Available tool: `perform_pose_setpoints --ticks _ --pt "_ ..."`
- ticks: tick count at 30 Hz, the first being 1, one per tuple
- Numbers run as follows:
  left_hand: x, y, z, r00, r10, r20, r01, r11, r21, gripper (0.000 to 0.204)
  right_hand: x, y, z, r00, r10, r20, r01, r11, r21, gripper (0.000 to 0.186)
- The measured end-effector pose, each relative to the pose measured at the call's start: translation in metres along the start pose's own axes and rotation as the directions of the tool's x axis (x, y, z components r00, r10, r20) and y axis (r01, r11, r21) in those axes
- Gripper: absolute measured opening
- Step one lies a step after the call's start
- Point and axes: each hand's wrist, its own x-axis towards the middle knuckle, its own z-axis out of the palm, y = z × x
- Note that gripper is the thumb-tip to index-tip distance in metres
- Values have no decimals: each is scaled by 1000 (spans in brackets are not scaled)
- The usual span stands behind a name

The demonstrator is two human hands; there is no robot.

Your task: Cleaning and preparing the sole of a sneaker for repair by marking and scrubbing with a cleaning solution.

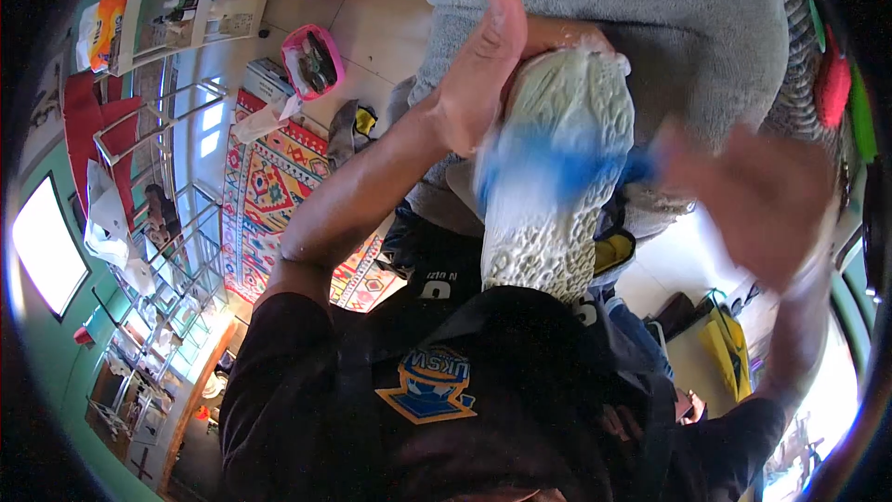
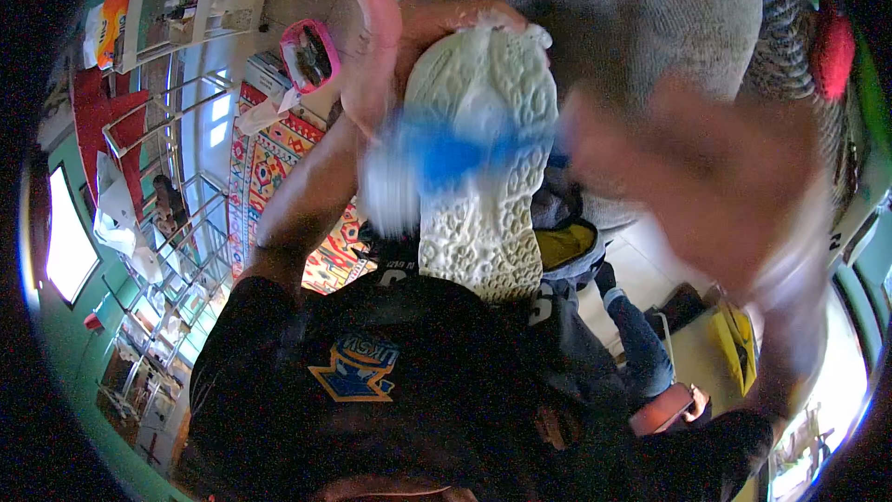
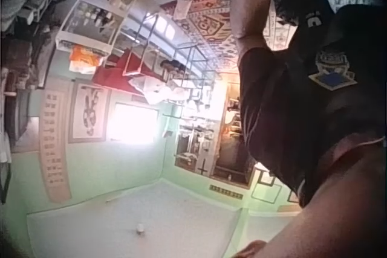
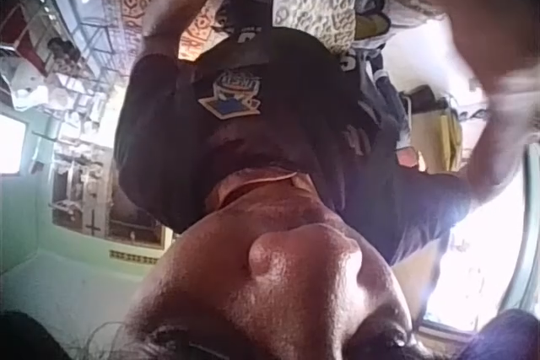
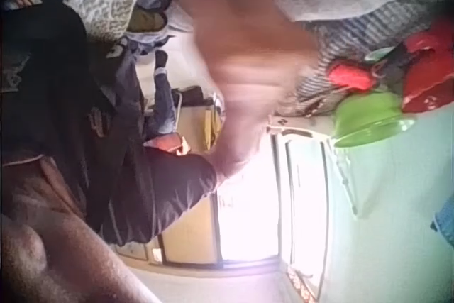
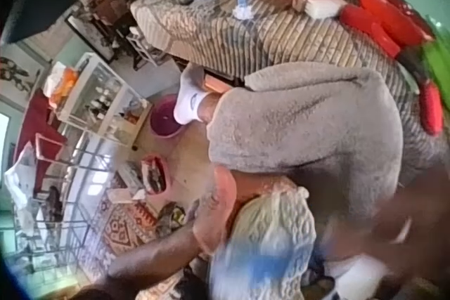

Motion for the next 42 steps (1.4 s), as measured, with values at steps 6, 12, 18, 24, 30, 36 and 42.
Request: perform_pose_setpoints --ticks 6,12,18,24,30,36,42 --pt "-15 1 11 955 -163 -248 125 979 -162 106 -7 17 11 927 35 -374 -101 982 -161 30" --pt "-12 -11 0 997 -68 -18 63 974 -216 112 -1 4 8 965 -160 -207 136 983 -126 32" --pt "-12 -16 -7 982 88 169 14 852 -523 111 4 8 7 920 -309 -241 290 951 -111 26" --pt "-8 -14 -7 993 80 84 -52 954 -295 107 8 26 -3 945 -247 -215 215 963 -162 29" --pt "-3 -26 -6 978 193 74 -173 959 -224 107 -13 15 11 941 -272 -201 207 933 -294 20" --pt "-16 -33 -22 988 17 -155 -70 935 -347 101 -38 6 32 957 -158 -242 122 980 -156 3" --pt "-14 -34 -28 926 -226 -304 73 894 -443 99 -33 -2 33 993 -83 -79 80 996 -40 15"
